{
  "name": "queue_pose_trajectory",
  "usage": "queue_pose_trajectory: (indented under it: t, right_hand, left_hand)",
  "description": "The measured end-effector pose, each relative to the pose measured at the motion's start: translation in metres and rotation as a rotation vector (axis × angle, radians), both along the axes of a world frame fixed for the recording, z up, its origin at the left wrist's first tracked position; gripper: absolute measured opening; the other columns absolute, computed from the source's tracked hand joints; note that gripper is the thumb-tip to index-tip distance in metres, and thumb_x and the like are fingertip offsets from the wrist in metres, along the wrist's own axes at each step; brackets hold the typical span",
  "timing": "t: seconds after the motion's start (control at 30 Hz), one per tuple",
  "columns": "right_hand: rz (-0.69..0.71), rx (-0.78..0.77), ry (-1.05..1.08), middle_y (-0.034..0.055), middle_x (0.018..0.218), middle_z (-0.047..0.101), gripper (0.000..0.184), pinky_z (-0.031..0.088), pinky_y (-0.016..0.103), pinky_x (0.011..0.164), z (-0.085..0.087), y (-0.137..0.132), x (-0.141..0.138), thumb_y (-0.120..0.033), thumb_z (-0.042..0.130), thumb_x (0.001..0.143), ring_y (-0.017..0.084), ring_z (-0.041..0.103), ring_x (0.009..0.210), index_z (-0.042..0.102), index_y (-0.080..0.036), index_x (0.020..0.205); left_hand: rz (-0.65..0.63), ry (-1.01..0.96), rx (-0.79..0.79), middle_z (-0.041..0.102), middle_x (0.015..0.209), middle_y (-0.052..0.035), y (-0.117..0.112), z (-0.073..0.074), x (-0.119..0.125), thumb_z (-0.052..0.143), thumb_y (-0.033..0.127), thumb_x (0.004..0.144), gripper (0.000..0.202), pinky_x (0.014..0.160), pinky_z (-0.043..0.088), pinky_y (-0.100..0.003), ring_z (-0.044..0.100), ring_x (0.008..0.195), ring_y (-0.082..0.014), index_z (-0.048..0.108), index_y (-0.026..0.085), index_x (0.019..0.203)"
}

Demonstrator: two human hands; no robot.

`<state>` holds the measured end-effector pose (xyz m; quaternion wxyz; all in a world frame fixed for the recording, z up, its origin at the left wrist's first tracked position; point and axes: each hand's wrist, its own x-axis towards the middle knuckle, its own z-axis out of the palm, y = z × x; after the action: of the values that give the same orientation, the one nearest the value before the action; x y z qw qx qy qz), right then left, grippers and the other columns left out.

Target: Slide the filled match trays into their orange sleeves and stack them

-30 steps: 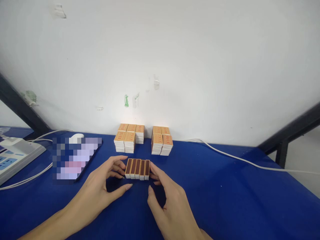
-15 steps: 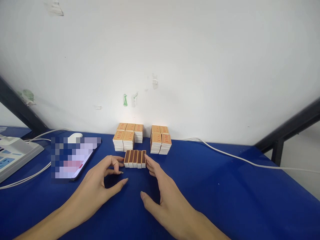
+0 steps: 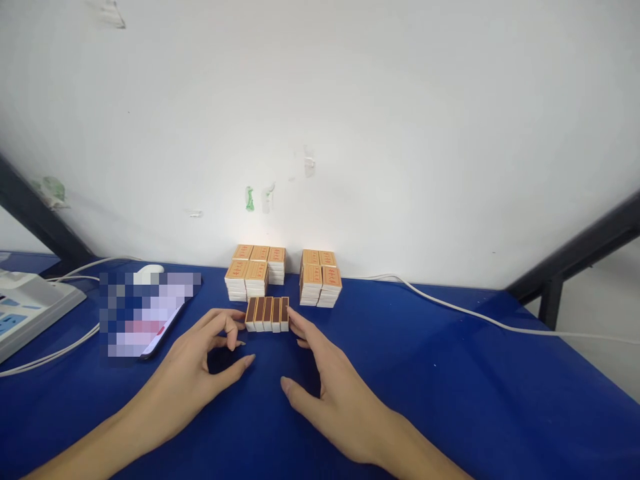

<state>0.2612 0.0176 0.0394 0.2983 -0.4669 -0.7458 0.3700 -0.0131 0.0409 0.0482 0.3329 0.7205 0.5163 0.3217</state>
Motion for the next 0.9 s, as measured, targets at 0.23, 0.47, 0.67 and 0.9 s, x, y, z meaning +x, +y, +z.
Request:
queue_pose_trajectory:
  t: [0.23,0.47,0.67,0.9]
  right_hand:
    - [0.005,0.007,0.009,0.0106,0.181,0.049,0.086,0.049,0.064,0.131,0.002,0.0,-0.002,-0.031,0.07,0.11,0.032,0.053,0.164,0.027,-0.038,0.184]
    - [-0.04,0.074,-0.074,0.0107,0.185,0.042,0.08,0.054,0.06,0.128,-0.002,0.001,-0.002,-0.032,0.061,0.114,0.031,0.058,0.159,0.023,-0.04,0.184]
    - [0.055,0.321,-0.309,0.0067,0.193,0.023,0.078,0.035,0.058,0.14,0.001,0.006,-0.001,-0.022,0.05,0.116,0.027,0.029,0.176,0.017,-0.034,0.186]
    - [0.136,0.456,-0.375,0.0084,0.191,0.029,0.08,0.041,0.057,0.138,-0.005,0.01,0.002,-0.016,0.048,0.114,0.027,0.035,0.174,0.015,-0.032,0.186]
  left_hand:
    - [-0.004,0.03,0.004,0.064,0.139,-0.0072,0.0,0.002,-0.001,0.07,0.038,0.102,0.025,0.068,0.054,-0.032,0.072,0.127,-0.0311,0.054,0.024,0.088]
    - [-0.01,0.051,0.014,0.063,0.133,-0.0086,-0.001,0.004,-0.002,0.068,0.039,0.103,0.029,0.07,0.057,-0.033,0.072,0.128,-0.0323,0.054,0.024,0.083]
    - [0.01,0.08,0.055,0.063,0.131,-0.0065,-0.003,0.004,-0.001,0.066,0.04,0.106,0.03,0.066,0.055,-0.032,0.075,0.107,-0.025,0.053,0.024,0.084]
    - [0.102,0.115,0.166,0.058,0.121,-0.0036,-0.014,0.006,0.005,0.058,0.048,0.112,0.036,0.052,0.049,-0.028,0.06,0.072,-0.0133,0.047,0.025,0.087]
